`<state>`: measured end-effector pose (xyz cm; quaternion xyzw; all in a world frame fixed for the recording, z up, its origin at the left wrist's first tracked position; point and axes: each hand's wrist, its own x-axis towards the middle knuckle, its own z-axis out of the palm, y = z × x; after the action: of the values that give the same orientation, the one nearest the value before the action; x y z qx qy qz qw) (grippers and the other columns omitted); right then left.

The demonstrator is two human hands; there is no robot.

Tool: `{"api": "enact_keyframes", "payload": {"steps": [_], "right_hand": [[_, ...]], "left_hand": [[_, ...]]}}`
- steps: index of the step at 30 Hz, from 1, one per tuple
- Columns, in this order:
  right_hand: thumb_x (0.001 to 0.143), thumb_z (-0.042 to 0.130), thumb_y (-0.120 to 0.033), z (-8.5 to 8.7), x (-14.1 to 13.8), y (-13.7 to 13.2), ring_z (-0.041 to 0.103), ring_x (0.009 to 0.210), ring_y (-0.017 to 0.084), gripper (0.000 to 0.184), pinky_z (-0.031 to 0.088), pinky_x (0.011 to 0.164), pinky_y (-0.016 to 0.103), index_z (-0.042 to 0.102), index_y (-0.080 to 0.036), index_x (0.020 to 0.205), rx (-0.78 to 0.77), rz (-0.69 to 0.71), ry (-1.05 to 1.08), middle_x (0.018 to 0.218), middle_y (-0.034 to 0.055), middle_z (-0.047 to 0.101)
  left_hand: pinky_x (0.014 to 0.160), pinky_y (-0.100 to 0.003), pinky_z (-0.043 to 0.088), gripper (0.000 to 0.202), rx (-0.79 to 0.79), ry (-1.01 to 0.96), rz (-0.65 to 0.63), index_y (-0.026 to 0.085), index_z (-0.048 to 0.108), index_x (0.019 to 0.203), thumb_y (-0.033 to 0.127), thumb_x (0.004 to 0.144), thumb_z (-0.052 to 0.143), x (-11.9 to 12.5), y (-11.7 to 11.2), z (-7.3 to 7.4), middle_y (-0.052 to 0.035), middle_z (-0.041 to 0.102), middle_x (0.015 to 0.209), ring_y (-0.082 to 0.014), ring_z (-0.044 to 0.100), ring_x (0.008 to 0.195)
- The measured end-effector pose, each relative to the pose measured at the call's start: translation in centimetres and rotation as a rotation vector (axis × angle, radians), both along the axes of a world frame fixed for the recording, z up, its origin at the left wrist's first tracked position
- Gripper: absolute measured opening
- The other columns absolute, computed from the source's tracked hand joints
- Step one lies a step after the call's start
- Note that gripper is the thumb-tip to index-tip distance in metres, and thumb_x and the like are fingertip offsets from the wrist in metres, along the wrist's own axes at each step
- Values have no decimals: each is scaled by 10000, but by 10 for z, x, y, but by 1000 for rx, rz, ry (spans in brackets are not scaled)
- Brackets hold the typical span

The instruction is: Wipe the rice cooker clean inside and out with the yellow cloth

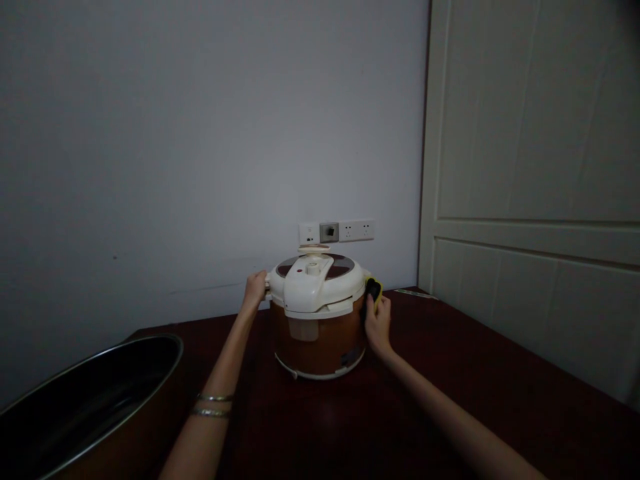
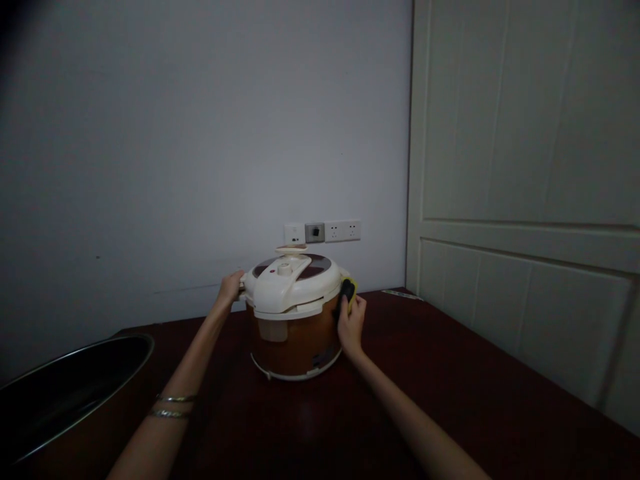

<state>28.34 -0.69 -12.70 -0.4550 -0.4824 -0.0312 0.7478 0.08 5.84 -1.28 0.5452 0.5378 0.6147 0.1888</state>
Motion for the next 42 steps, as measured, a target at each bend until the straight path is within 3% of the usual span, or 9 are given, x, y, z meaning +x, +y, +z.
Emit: {"api": "enact_keyframes", "payload": {"steps": [4, 7, 11, 16, 20, 26, 29, 35, 42], "right_hand": [[892, 430, -423, 6, -2, -8, 496, 910, 225, 330, 424, 867, 404, 618, -156, 937, 8, 4, -29, 951, 90, 457], [884, 445, -317, 14, -15, -31, 480, 985, 239, 311, 424, 891, 425, 605, -177, 1112, 122, 27, -176, 1035, 106, 444], [858, 421, -195, 31, -29, -53, 476, 1005, 251, 461, 447, 865, 455, 502, -258, 1307, 258, 71, -409, 1075, 103, 443], [798, 573, -310, 60, -27, -65, 498, 922, 272, 503, 468, 772, 461, 523, -257, 1296, 354, 10, -877, 1053, 108, 528], [820, 557, -311, 78, -3, -67, 529, 980, 282, 462, 467, 809, 474, 529, -233, 1275, 361, 116, -1131, 1065, 114, 590], [817, 522, -215, 81, 36, -60, 571, 888, 237, 361, 516, 725, 413, 572, -223, 1174, 342, 113, -1043, 980, 104, 590], [820, 487, -215, 84, 14, -68, 580, 906, 233, 311, 521, 740, 416, 594, -225, 1111, 336, 133, -1034, 997, 103, 599], [847, 471, -314, 88, -35, -75, 602, 939, 260, 273, 513, 816, 425, 577, -164, 1049, 492, 167, -1117, 984, 130, 653], [768, 438, -238, 82, 7, -55, 625, 779, 218, 231, 512, 684, 352, 606, -213, 924, 390, 232, -973, 844, 81, 666]], "left_hand": [[545, -263, 333, 224, 0, 2, 8, 210, 441, 460, 373, 611, 412, 1, -1, 1, 13, 432, 476, -163, 424, 571], [541, -261, 326, 221, -3, 4, 12, 209, 431, 449, 364, 606, 412, 2, -3, 2, 12, 433, 477, -162, 422, 575], [534, -256, 325, 218, -15, 5, 4, 207, 438, 458, 361, 609, 405, 2, -4, 2, 16, 433, 481, -158, 420, 566], [536, -255, 330, 211, -20, 3, -8, 204, 444, 467, 354, 614, 416, 2, -6, 3, 22, 436, 479, -154, 418, 559], [536, -260, 336, 219, -32, 4, -15, 202, 454, 471, 364, 617, 429, 1, -7, 3, 18, 443, 477, -158, 423, 552], [536, -256, 314, 198, -17, 5, -6, 209, 427, 465, 342, 612, 424, 2, -7, 2, 20, 421, 488, -155, 401, 569], [531, -254, 302, 203, -19, 2, 0, 211, 412, 458, 340, 614, 414, 3, -8, 3, 20, 412, 488, -151, 392, 566], [518, -257, 315, 215, -56, 6, -20, 204, 444, 473, 364, 615, 420, 1, -8, 4, 15, 444, 485, -153, 410, 538], [532, -260, 329, 227, -42, 7, -19, 200, 466, 469, 372, 615, 436, -1, -4, 2, 5, 470, 491, -163, 435, 562]]}}
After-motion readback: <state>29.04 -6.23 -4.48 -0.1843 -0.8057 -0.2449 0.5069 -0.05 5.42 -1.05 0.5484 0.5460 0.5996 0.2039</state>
